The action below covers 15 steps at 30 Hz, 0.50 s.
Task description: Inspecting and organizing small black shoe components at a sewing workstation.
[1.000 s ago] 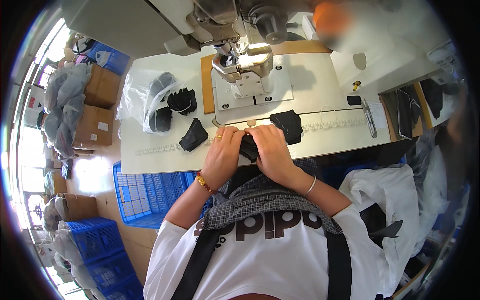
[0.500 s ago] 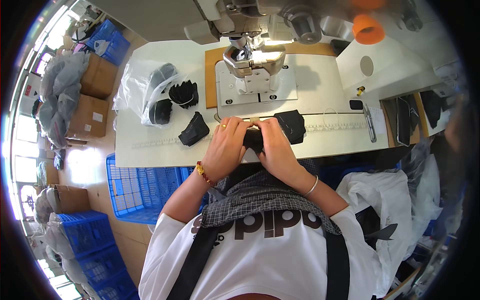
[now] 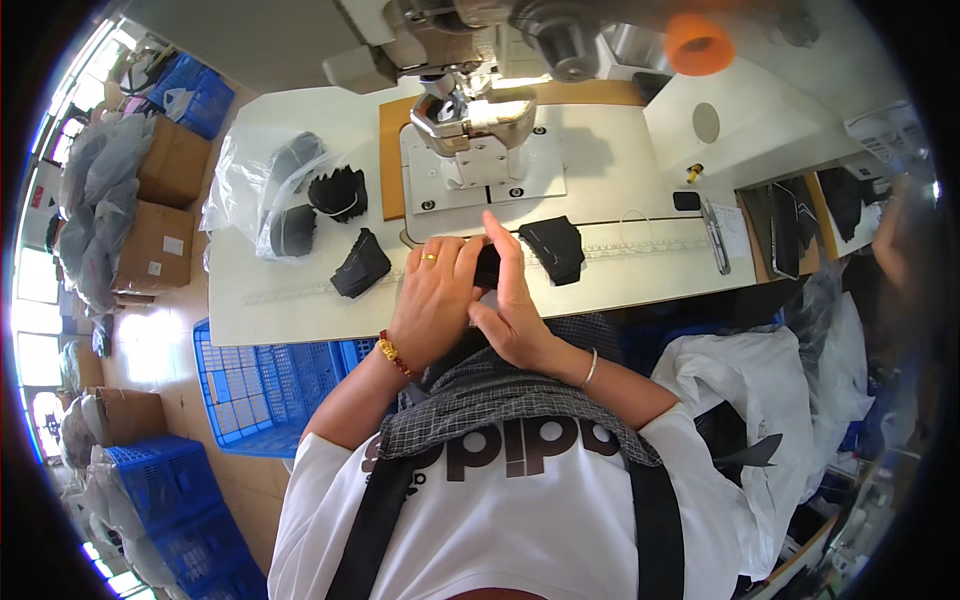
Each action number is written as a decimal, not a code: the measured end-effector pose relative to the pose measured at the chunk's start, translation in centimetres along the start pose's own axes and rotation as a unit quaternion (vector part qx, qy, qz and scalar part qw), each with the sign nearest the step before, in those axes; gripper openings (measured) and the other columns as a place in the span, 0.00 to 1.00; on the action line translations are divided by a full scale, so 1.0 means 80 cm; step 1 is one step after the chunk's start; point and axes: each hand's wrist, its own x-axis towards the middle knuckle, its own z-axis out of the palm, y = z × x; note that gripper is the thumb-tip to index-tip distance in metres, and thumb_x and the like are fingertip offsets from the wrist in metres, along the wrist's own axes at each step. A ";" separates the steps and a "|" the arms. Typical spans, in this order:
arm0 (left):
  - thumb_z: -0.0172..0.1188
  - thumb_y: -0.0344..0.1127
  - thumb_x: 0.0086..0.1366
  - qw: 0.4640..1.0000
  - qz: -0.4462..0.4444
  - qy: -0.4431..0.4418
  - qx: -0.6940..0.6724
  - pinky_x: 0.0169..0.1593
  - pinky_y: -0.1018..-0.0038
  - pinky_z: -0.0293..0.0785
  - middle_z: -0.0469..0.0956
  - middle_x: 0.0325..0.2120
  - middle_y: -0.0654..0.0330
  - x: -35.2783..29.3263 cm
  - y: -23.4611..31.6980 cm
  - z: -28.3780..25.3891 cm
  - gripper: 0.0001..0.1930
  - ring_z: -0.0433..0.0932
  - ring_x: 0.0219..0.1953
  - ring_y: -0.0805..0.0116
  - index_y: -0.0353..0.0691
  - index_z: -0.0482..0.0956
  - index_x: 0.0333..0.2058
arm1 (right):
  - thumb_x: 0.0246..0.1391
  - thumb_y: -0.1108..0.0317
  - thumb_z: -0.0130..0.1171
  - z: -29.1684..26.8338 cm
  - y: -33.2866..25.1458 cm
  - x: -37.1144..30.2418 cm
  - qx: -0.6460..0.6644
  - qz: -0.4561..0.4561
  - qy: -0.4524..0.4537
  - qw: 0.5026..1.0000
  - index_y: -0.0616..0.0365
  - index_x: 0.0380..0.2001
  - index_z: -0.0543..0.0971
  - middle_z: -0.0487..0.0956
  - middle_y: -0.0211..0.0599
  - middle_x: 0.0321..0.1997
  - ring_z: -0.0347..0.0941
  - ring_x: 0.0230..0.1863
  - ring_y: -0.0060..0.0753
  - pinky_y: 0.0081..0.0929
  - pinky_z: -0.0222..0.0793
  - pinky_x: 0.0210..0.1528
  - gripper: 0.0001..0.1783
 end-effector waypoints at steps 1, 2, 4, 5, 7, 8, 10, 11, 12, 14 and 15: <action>0.59 0.33 0.56 1.000 0.009 0.002 0.017 0.54 0.60 0.66 0.72 0.44 0.52 0.000 -0.001 0.001 0.24 0.71 0.50 0.53 0.34 0.71 0.53 | 0.51 0.71 0.56 0.001 0.000 0.001 -0.003 0.001 0.001 1.000 0.68 0.71 0.46 0.46 0.61 0.75 0.44 0.75 0.60 0.48 0.39 0.76 0.47; 0.56 0.34 0.58 1.000 0.016 0.006 0.016 0.53 0.60 0.66 0.72 0.42 0.52 -0.002 -0.006 0.012 0.21 0.71 0.49 0.53 0.34 0.71 0.51 | 0.55 0.67 0.55 0.002 0.001 0.003 0.005 0.002 -0.009 1.000 0.68 0.72 0.45 0.45 0.59 0.76 0.42 0.76 0.56 0.46 0.37 0.76 0.47; 0.56 0.34 0.59 1.000 0.017 0.002 0.002 0.52 0.60 0.66 0.72 0.42 0.52 -0.001 -0.002 0.013 0.20 0.71 0.48 0.53 0.35 0.71 0.50 | 0.63 0.55 0.54 0.005 0.005 0.003 0.011 -0.001 -0.014 1.000 0.67 0.72 0.43 0.44 0.57 0.77 0.40 0.77 0.51 0.44 0.37 0.77 0.46; 0.55 0.34 0.59 1.000 0.016 -0.001 -0.012 0.51 0.60 0.66 0.72 0.41 0.52 -0.001 0.000 0.013 0.19 0.71 0.47 0.52 0.35 0.71 0.49 | 0.63 0.55 0.54 0.003 0.005 0.002 0.009 -0.001 -0.012 1.000 0.67 0.72 0.43 0.44 0.57 0.77 0.40 0.77 0.51 0.44 0.37 0.77 0.46; 0.55 0.34 0.59 1.000 0.010 -0.005 -0.015 0.50 0.60 0.67 0.72 0.40 0.52 -0.005 0.001 0.016 0.18 0.71 0.47 0.52 0.35 0.72 0.48 | 0.65 0.51 0.52 -0.001 0.003 0.000 0.029 0.010 -0.013 0.999 0.67 0.71 0.47 0.45 0.57 0.76 0.43 0.76 0.51 0.44 0.40 0.75 0.44; 0.54 0.34 0.59 1.000 0.003 -0.010 -0.018 0.49 0.60 0.67 0.72 0.40 0.53 -0.005 0.001 0.017 0.17 0.72 0.46 0.52 0.34 0.72 0.47 | 0.65 0.51 0.52 -0.003 -0.001 -0.001 0.026 0.011 -0.013 1.000 0.67 0.71 0.47 0.45 0.57 0.76 0.43 0.76 0.51 0.44 0.40 0.75 0.44; 0.55 0.32 0.59 1.000 0.005 0.002 -0.018 0.49 0.60 0.66 0.72 0.39 0.53 -0.006 -0.003 0.017 0.17 0.72 0.45 0.52 0.35 0.73 0.47 | 0.62 0.61 0.55 -0.012 -0.015 0.002 -0.015 -0.003 0.010 1.000 0.65 0.65 0.61 0.57 0.60 0.70 0.55 0.69 0.57 0.46 0.50 0.71 0.33; 0.56 0.31 0.58 1.000 0.006 0.012 -0.017 0.48 0.61 0.66 0.72 0.38 0.54 -0.007 -0.006 0.016 0.16 0.72 0.44 0.52 0.35 0.73 0.46 | 0.62 0.61 0.55 -0.025 -0.022 0.006 -0.019 -0.003 0.009 1.000 0.65 0.65 0.61 0.57 0.60 0.70 0.55 0.69 0.57 0.46 0.50 0.71 0.33; 0.60 0.27 0.58 0.998 0.004 0.022 -0.055 0.46 0.63 0.69 0.75 0.39 0.53 -0.003 -0.008 0.009 0.17 0.74 0.42 0.53 0.36 0.74 0.47 | 0.63 0.63 0.55 -0.045 -0.028 0.012 -0.076 -0.021 0.018 0.997 0.64 0.60 0.67 0.64 0.56 0.64 0.63 0.63 0.53 0.44 0.58 0.65 0.26; 0.61 0.27 0.59 0.980 -0.079 -0.012 -0.183 0.46 0.64 0.70 0.76 0.41 0.53 0.003 -0.006 -0.003 0.18 0.76 0.43 0.56 0.36 0.74 0.49 | 0.62 0.67 0.55 -0.088 -0.036 0.017 -0.102 0.031 0.050 0.993 0.63 0.49 0.76 0.76 0.49 0.51 0.74 0.48 0.47 0.38 0.69 0.52 0.15; 0.63 0.26 0.60 0.936 -0.157 -0.041 -0.312 0.45 0.65 0.72 0.78 0.43 0.53 0.003 -0.011 -0.005 0.19 0.77 0.43 0.59 0.36 0.74 0.50 | 0.62 0.70 0.55 -0.105 -0.036 0.017 -0.083 0.099 0.072 0.989 0.63 0.44 0.79 0.79 0.46 0.44 0.77 0.40 0.44 0.36 0.73 0.45 0.11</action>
